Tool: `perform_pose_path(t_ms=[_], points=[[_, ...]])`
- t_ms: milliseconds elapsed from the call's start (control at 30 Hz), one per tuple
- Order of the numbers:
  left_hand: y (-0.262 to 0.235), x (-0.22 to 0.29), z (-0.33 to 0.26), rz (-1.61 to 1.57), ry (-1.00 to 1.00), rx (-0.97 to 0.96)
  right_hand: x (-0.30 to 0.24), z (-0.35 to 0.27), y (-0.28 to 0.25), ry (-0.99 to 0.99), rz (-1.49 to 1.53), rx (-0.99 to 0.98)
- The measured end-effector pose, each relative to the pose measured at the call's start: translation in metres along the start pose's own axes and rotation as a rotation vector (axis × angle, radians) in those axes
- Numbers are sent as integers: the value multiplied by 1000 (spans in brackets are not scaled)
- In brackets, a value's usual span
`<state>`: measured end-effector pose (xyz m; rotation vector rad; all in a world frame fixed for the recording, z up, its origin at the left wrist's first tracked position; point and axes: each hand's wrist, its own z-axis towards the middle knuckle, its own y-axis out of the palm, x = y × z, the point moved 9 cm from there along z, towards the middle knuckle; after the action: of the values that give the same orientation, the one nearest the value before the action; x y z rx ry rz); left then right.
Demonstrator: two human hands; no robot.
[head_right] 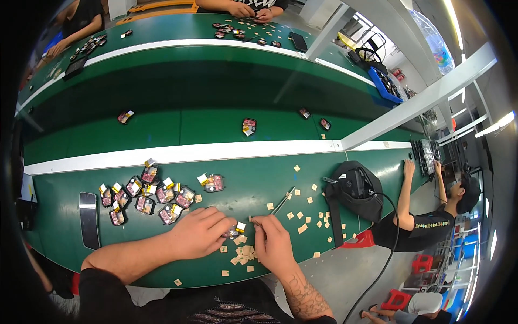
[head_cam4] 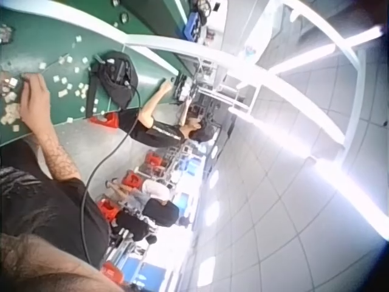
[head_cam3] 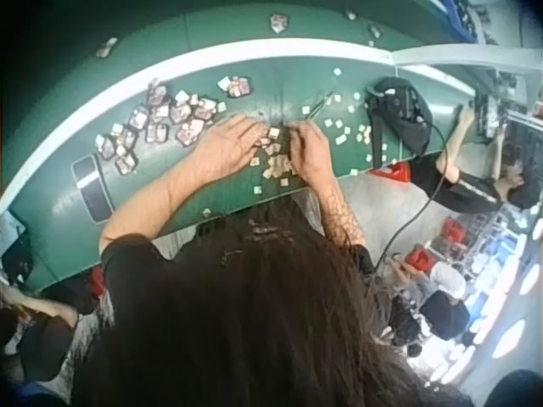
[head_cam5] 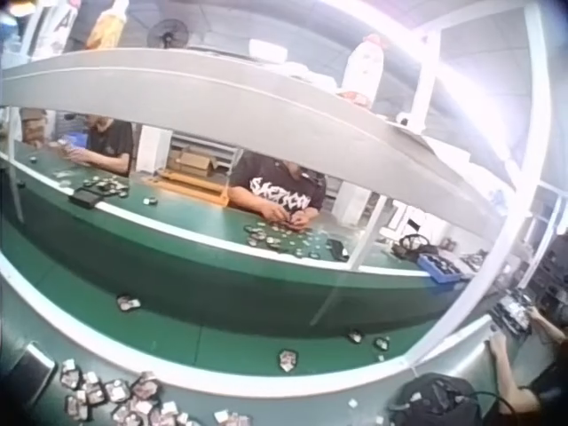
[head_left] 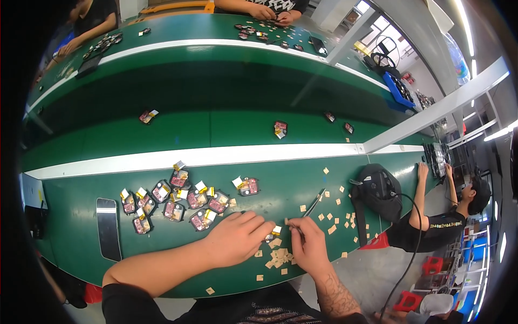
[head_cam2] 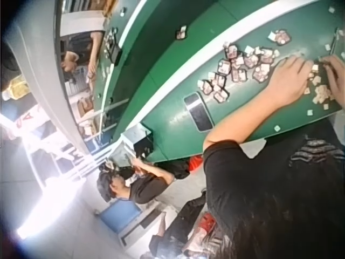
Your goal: Assembling small electronic components at a factory production workbench.
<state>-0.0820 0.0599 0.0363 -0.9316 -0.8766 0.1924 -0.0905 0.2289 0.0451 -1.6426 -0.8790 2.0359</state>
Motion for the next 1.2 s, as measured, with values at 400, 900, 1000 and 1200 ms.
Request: perform_pose_path(t_ms=[400, 900, 1000, 1200], points=[[5, 0, -2, 40, 96, -78, 0, 5, 15, 53, 167, -121], [9, 8, -5, 215, 145, -106, -7, 2, 14, 72, 88, -317], [9, 11, -4, 241, 163, -100, -21, 2, 14, -42, 24, -231], [9, 9, -5, 227, 145, -123, -23, -4, 24, -90, -44, -196]])
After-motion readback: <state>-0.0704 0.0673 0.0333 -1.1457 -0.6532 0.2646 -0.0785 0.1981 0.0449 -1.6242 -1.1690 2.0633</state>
